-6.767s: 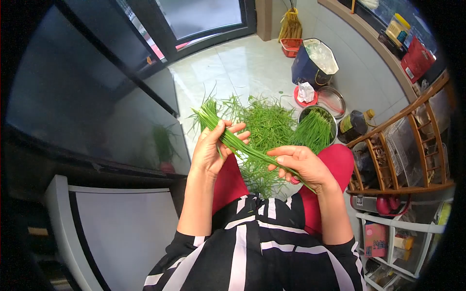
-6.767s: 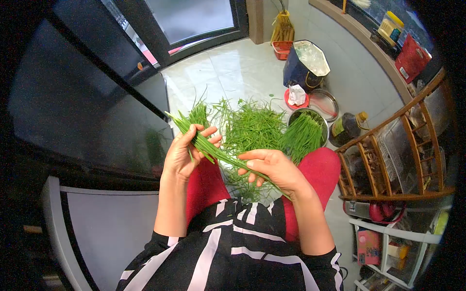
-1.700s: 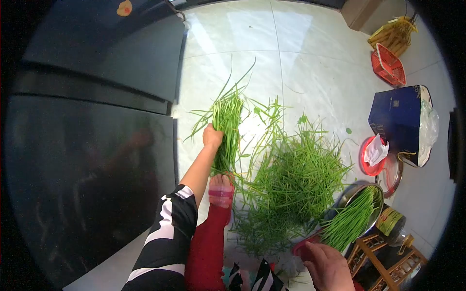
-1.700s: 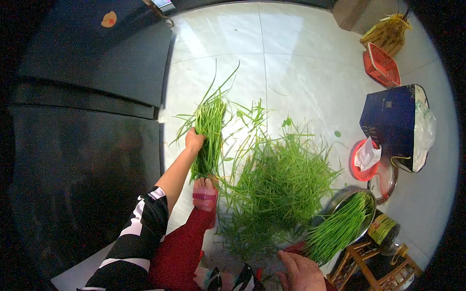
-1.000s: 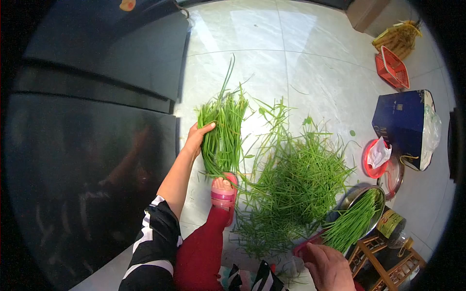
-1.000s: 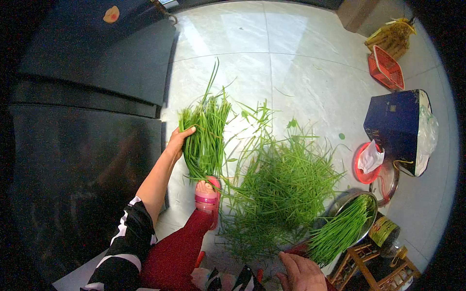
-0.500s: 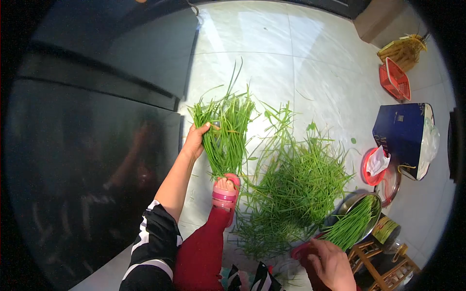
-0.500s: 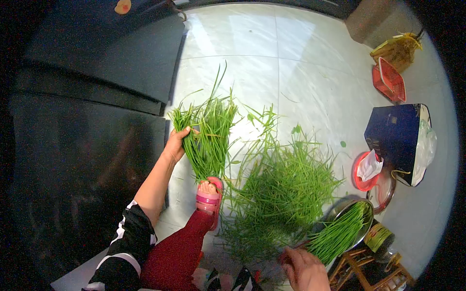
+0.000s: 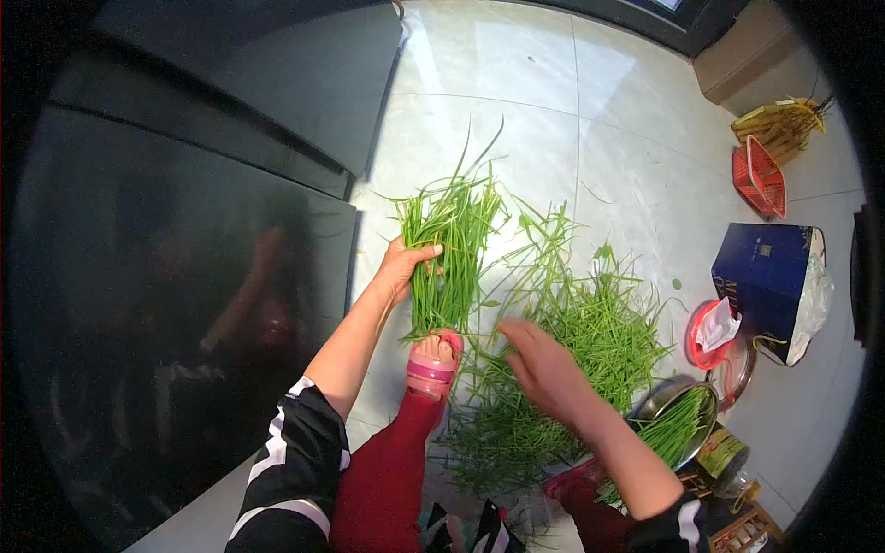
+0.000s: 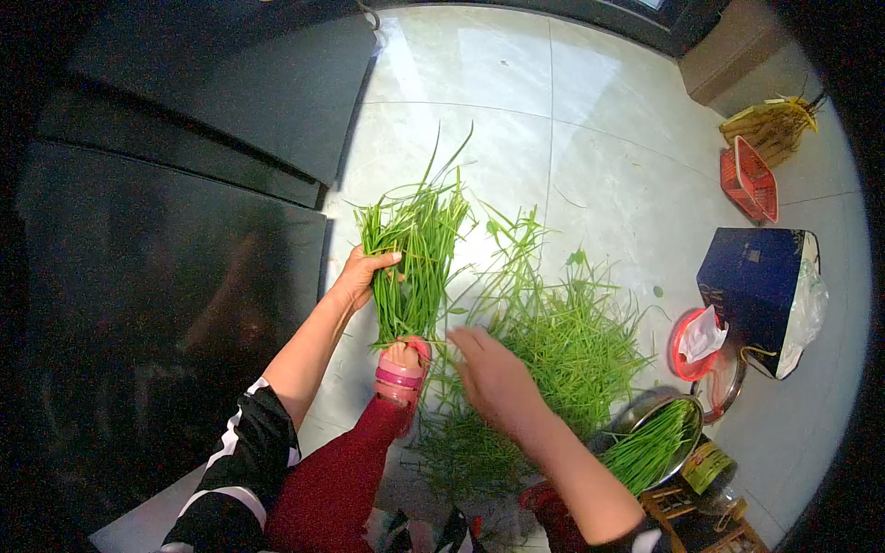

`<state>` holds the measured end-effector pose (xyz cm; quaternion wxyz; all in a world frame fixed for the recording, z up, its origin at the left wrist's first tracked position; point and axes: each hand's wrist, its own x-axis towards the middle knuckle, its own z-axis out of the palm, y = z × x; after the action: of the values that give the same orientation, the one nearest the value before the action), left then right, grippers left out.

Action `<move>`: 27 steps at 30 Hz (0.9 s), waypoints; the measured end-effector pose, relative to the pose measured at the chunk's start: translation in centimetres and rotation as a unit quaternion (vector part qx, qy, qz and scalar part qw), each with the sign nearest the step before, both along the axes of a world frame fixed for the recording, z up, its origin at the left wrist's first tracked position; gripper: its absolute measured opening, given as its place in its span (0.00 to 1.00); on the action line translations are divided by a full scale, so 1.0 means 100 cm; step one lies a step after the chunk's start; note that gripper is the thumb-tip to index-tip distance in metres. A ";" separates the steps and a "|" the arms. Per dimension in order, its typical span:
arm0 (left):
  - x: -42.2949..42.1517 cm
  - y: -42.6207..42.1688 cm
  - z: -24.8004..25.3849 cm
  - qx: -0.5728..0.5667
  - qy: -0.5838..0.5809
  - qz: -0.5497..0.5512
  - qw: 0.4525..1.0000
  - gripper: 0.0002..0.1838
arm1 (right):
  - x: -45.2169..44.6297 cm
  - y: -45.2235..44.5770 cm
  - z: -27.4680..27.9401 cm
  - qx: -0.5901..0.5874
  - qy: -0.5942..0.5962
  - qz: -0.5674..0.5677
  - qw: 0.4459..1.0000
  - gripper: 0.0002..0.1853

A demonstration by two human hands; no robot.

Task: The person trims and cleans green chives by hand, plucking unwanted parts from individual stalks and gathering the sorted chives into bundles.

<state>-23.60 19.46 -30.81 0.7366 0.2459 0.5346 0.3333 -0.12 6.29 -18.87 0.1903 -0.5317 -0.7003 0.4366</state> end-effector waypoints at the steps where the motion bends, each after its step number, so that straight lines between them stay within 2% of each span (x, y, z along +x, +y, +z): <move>1: -0.002 0.001 -0.002 -0.003 0.013 0.001 1.000 0.11 | -0.012 0.017 -0.019 0.032 -0.010 0.002 0.999 0.19; 2: -0.004 0.001 -0.004 0.003 0.011 -0.003 1.000 0.12 | -0.023 0.030 -0.038 0.061 -0.019 0.003 0.998 0.19; 4: -0.010 0.001 -0.008 -0.003 0.009 -0.023 1.000 0.14 | -0.044 0.058 -0.069 -0.020 -0.062 0.059 0.996 0.20; 5: -0.012 0.002 -0.010 -0.005 0.003 -0.040 0.999 0.16 | -0.052 0.069 -0.079 -0.021 -0.058 0.055 0.997 0.20; 7: -0.008 0.001 -0.005 -0.008 -0.005 -0.014 1.000 0.17 | -0.065 0.085 -0.095 -0.014 -0.154 0.160 0.975 0.24; 8: -0.008 0.001 -0.003 -0.001 0.018 -0.022 1.000 0.17 | -0.069 0.088 -0.102 -0.015 -0.149 0.160 0.976 0.24; 10: -0.010 0.003 -0.004 0.022 0.053 -0.039 0.998 0.19 | -0.074 0.090 -0.117 0.031 -0.265 0.156 0.951 0.28; 11: -0.011 0.003 -0.005 0.019 0.056 -0.040 0.997 0.19 | -0.074 0.088 -0.129 0.029 -0.263 0.156 0.952 0.28; 13: -0.011 0.005 0.001 0.029 0.123 -0.058 0.990 0.21 | -0.071 0.087 -0.139 -0.045 -0.244 0.028 0.968 0.27; 14: -0.011 0.004 0.006 0.036 0.113 -0.025 0.993 0.20 | -0.067 0.090 -0.143 -0.123 -0.251 0.051 0.959 0.27; 17: -0.018 0.003 0.025 0.026 0.138 0.015 0.990 0.18 | -0.062 0.090 -0.153 -0.126 -0.244 0.048 0.960 0.26; 18: -0.021 0.003 0.034 0.034 0.144 0.010 0.989 0.14 | -0.063 0.090 -0.154 -0.126 -0.243 0.047 0.961 0.26; 22: -0.024 0.003 0.059 0.069 0.169 0.048 0.982 0.07 | -0.067 0.091 -0.154 -0.131 -0.231 0.013 0.964 0.27; 27: -0.026 -0.006 0.065 0.109 0.260 0.018 0.959 0.07 | -0.064 0.097 -0.155 -0.200 -0.199 -0.009 0.959 0.29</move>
<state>-26.18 18.89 -24.31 0.5350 0.3932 0.6725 0.3270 -6.53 16.02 -34.35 -0.0589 -0.6412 -0.6175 0.4517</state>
